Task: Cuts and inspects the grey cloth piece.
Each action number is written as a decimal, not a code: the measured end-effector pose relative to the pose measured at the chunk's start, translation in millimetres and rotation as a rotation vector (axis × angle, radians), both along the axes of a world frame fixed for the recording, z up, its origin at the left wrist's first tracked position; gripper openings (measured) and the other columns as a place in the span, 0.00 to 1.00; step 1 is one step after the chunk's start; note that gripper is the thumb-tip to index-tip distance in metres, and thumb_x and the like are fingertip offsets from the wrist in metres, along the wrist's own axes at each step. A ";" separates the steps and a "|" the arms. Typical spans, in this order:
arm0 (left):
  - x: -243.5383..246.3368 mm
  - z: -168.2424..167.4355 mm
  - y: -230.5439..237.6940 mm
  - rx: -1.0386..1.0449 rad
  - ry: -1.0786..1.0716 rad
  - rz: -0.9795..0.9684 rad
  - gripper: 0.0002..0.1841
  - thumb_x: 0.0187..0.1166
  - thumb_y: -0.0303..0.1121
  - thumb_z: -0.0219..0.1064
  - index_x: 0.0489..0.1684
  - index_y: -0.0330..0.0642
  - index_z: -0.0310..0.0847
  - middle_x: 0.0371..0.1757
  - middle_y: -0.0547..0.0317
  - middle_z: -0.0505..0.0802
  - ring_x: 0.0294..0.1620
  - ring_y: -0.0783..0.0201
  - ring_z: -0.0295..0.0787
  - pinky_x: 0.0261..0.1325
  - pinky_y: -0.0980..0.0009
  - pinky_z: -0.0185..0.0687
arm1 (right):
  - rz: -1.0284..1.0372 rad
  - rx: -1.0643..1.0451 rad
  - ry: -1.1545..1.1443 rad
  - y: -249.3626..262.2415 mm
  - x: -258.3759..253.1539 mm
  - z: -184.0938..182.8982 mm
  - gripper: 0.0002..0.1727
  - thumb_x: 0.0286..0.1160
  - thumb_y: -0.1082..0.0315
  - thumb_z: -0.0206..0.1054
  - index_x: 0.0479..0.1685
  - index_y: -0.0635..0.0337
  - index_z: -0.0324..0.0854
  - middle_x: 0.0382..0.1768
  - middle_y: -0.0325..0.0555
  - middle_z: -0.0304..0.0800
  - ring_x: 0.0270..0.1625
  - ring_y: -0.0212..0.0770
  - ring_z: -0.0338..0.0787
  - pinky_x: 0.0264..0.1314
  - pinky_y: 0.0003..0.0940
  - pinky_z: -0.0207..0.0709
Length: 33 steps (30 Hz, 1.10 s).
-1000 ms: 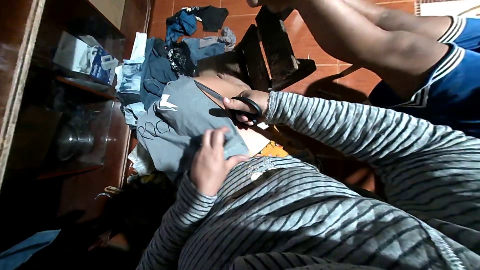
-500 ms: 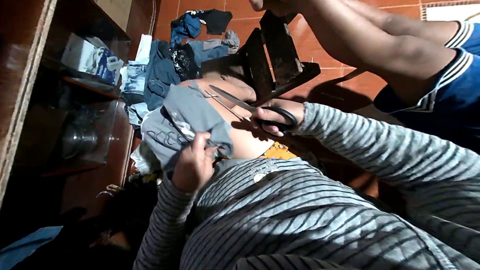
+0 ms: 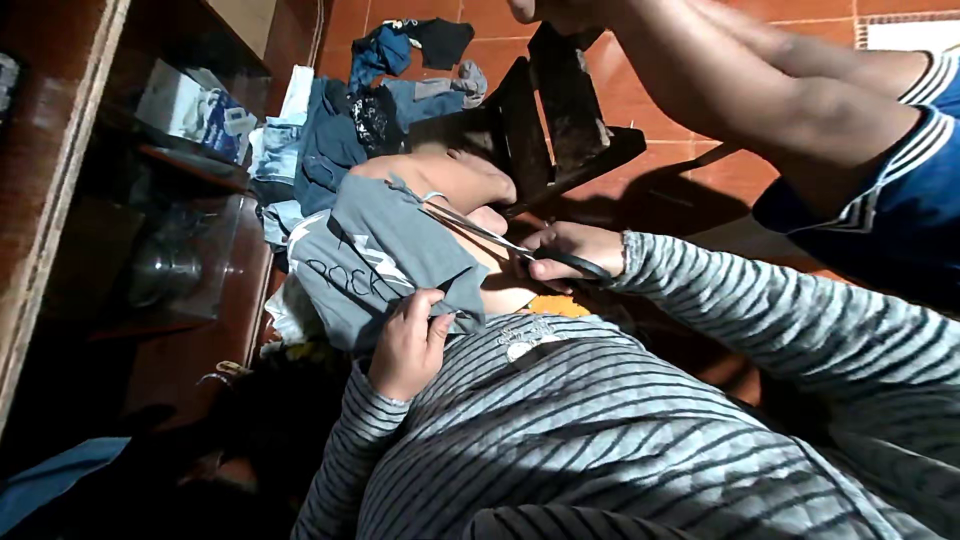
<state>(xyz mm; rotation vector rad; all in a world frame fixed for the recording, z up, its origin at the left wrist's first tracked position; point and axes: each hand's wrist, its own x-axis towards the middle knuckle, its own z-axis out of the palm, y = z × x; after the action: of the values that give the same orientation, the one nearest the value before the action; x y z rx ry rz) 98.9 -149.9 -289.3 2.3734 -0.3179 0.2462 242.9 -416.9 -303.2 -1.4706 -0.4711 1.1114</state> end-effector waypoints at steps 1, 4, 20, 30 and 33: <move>-0.7 -1.3 0.1 -0.013 -0.006 0.009 0.19 0.89 0.39 0.57 0.53 0.28 0.82 0.46 0.43 0.94 0.50 0.63 0.93 0.61 0.70 0.85 | -0.005 -0.007 -0.013 5.1 2.3 1.5 0.22 0.66 0.45 0.74 0.33 0.57 0.83 0.14 0.32 0.79 0.14 0.24 0.78 0.16 0.19 0.72; -1.4 -3.6 0.9 -0.043 -0.006 0.018 0.18 0.89 0.38 0.57 0.52 0.27 0.81 0.45 0.44 0.94 0.49 0.66 0.92 0.59 0.73 0.84 | 0.000 -0.020 -0.004 17.8 10.8 7.2 0.20 0.70 0.49 0.74 0.33 0.59 0.81 0.14 0.34 0.79 0.14 0.26 0.78 0.17 0.21 0.73; -3.0 -5.9 3.3 -0.082 0.010 0.003 0.19 0.90 0.40 0.56 0.52 0.27 0.80 0.45 0.44 0.93 0.49 0.67 0.91 0.60 0.73 0.84 | 0.020 -0.125 -0.026 -0.8 9.5 16.8 0.21 0.68 0.47 0.75 0.30 0.58 0.81 0.12 0.35 0.77 0.12 0.27 0.77 0.15 0.21 0.71; -3.7 -7.0 2.6 -0.088 0.008 0.005 0.20 0.91 0.41 0.55 0.53 0.28 0.80 0.43 0.46 0.93 0.47 0.68 0.91 0.57 0.73 0.85 | 0.004 -0.145 -0.118 33.8 15.7 21.7 0.23 0.72 0.48 0.75 0.31 0.62 0.81 0.14 0.39 0.78 0.13 0.31 0.78 0.17 0.26 0.74; -3.5 -7.3 2.6 -0.094 0.012 0.002 0.20 0.91 0.41 0.55 0.52 0.27 0.80 0.43 0.46 0.93 0.47 0.68 0.91 0.57 0.73 0.85 | 0.006 -0.170 -0.176 42.6 18.8 25.1 0.23 0.71 0.48 0.76 0.35 0.62 0.83 0.17 0.39 0.80 0.16 0.31 0.79 0.20 0.26 0.76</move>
<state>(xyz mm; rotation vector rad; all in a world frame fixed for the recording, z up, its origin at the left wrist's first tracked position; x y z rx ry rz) 95.4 -147.3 -296.6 2.2814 -0.2916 0.2424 261.6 -374.3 -278.1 -1.7262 -0.5132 1.0519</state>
